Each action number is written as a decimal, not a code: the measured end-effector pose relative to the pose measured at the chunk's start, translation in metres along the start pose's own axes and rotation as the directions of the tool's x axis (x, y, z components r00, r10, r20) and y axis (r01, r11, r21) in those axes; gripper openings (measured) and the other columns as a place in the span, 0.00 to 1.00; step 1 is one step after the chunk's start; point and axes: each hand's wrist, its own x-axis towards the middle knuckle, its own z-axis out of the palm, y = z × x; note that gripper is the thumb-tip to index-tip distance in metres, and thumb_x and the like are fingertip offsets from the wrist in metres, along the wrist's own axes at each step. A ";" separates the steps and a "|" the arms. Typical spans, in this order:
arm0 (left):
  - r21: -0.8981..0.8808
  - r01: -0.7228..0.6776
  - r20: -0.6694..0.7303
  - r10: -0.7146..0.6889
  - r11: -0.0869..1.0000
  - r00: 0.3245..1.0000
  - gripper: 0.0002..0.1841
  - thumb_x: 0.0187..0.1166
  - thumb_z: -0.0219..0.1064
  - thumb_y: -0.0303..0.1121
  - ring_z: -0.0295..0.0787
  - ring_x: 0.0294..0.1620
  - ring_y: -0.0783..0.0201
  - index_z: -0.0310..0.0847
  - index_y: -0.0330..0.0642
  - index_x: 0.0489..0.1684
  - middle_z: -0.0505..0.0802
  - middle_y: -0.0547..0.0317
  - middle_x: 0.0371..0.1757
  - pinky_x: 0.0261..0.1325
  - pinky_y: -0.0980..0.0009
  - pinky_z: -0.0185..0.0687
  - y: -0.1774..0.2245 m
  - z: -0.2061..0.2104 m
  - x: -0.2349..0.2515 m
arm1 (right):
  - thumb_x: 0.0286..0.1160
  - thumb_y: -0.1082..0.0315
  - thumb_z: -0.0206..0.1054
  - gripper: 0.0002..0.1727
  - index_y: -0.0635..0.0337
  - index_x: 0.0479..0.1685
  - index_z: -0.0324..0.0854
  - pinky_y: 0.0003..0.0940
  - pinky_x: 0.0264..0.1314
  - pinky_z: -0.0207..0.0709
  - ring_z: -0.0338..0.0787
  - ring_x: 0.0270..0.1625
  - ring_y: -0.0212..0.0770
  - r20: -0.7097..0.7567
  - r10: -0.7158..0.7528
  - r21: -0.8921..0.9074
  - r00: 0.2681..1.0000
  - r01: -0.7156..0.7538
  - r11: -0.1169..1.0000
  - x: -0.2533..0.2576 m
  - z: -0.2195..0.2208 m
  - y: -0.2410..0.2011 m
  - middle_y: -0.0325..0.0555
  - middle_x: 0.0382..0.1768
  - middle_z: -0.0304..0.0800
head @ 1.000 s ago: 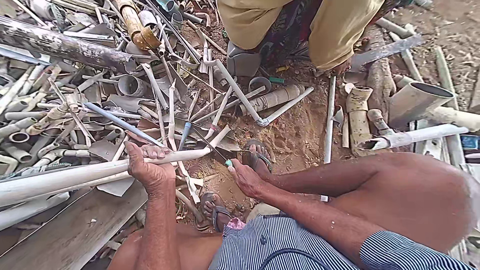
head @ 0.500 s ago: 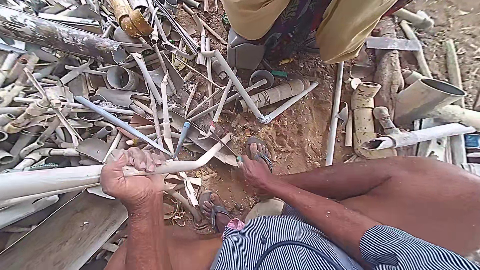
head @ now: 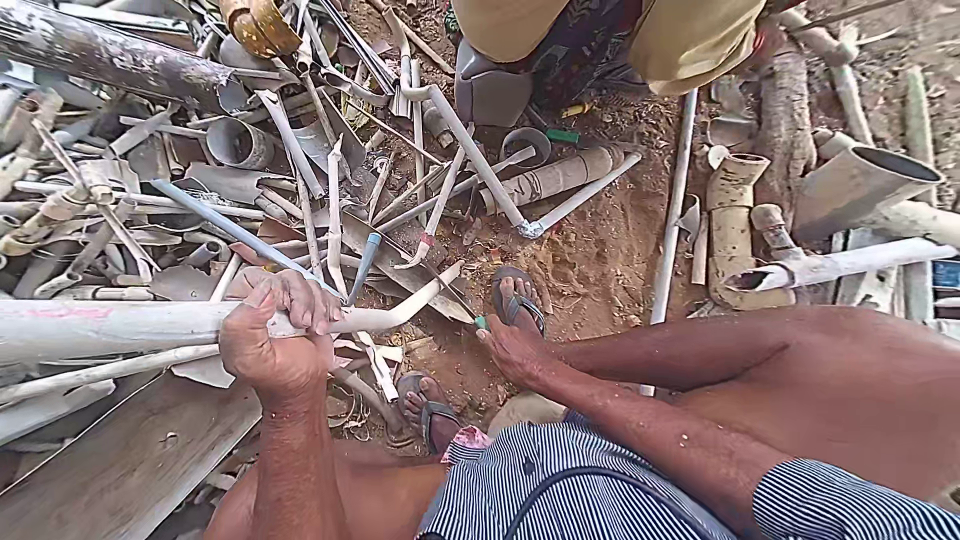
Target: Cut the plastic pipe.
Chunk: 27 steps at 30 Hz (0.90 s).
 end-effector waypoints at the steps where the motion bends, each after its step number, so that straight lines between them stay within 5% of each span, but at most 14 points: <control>1: 0.001 -0.007 0.003 0.007 1.000 1.000 0.17 0.82 0.53 0.41 0.75 0.11 0.76 0.75 0.58 0.17 0.78 0.74 0.10 0.19 0.78 0.77 0.000 0.004 0.001 | 0.97 0.56 0.41 0.26 0.69 0.78 0.64 0.59 0.65 0.77 0.88 0.60 0.65 -0.011 -0.106 -0.013 0.994 0.106 0.994 -0.010 0.004 -0.010 0.69 0.54 0.86; 4: 0.022 -0.011 -0.029 0.011 1.000 1.000 0.18 0.82 0.49 0.38 0.74 0.10 0.76 0.73 0.58 0.16 0.77 0.74 0.09 0.18 0.78 0.76 -0.002 0.009 -0.004 | 0.95 0.58 0.44 0.24 0.69 0.74 0.67 0.60 0.60 0.78 0.89 0.56 0.66 -0.004 -0.252 0.009 0.968 0.252 0.968 -0.024 0.011 -0.025 0.68 0.49 0.86; 9: 0.025 -0.023 -0.044 0.024 0.999 0.999 0.21 0.84 0.43 0.35 0.75 0.11 0.76 0.71 0.58 0.15 0.77 0.74 0.09 0.20 0.78 0.76 0.000 0.015 -0.009 | 0.96 0.53 0.41 0.29 0.68 0.81 0.63 0.59 0.74 0.73 0.83 0.71 0.64 -0.089 0.138 0.005 0.987 -0.138 0.990 0.035 0.003 0.036 0.70 0.66 0.81; 15: 0.072 -0.006 0.003 0.006 0.997 1.000 0.13 0.80 0.57 0.40 0.78 0.14 0.76 0.76 0.60 0.20 0.81 0.74 0.14 0.22 0.78 0.80 0.000 0.016 -0.012 | 0.96 0.56 0.43 0.24 0.67 0.71 0.68 0.59 0.58 0.79 0.90 0.53 0.65 -0.013 -0.251 -0.018 0.968 0.251 0.968 -0.021 0.005 -0.031 0.66 0.46 0.86; 19: 0.137 0.212 -0.076 -0.203 0.968 0.976 0.10 0.77 0.51 0.26 0.87 0.30 0.68 0.77 0.53 0.34 0.86 0.68 0.26 0.47 0.65 0.91 0.023 0.015 -0.016 | 0.97 0.54 0.41 0.28 0.70 0.78 0.64 0.60 0.70 0.75 0.85 0.67 0.66 -0.071 0.059 -0.030 0.996 -0.061 0.998 0.028 -0.003 0.020 0.71 0.61 0.84; 21: 0.144 0.162 -0.219 -0.128 0.976 0.967 0.11 0.79 0.49 0.23 0.84 0.23 0.69 0.74 0.51 0.34 0.83 0.69 0.21 0.40 0.68 0.90 0.019 0.030 -0.020 | 0.97 0.54 0.40 0.29 0.70 0.79 0.64 0.60 0.73 0.72 0.84 0.70 0.65 -0.066 0.107 -0.049 0.992 -0.111 0.993 0.033 -0.008 0.024 0.71 0.63 0.83; 23: 0.150 0.079 -0.325 -0.027 0.986 0.945 0.14 0.82 0.44 0.23 0.77 0.15 0.73 0.72 0.50 0.31 0.77 0.72 0.14 0.28 0.75 0.84 0.008 0.044 -0.024 | 0.97 0.53 0.40 0.26 0.67 0.75 0.66 0.60 0.67 0.76 0.88 0.62 0.64 -0.029 -0.021 -0.066 0.999 0.019 0.998 0.006 -0.005 -0.007 0.68 0.56 0.85; 25: 0.130 0.013 -0.321 0.030 0.991 0.947 0.16 0.84 0.42 0.24 0.75 0.12 0.74 0.72 0.50 0.29 0.76 0.73 0.11 0.25 0.78 0.81 0.002 0.047 -0.025 | 0.97 0.55 0.42 0.24 0.66 0.71 0.68 0.59 0.60 0.79 0.90 0.56 0.64 -0.013 -0.180 -0.046 0.984 0.179 0.983 -0.015 -0.002 -0.035 0.66 0.49 0.86; 27: 0.116 -0.017 -0.280 0.049 0.993 0.959 0.18 0.84 0.40 0.26 0.75 0.12 0.75 0.72 0.51 0.26 0.76 0.73 0.11 0.24 0.79 0.80 -0.001 0.044 -0.025 | 0.97 0.55 0.41 0.24 0.67 0.71 0.68 0.59 0.60 0.78 0.89 0.57 0.65 -0.027 -0.160 -0.053 0.987 0.159 0.986 -0.008 0.001 -0.030 0.67 0.49 0.86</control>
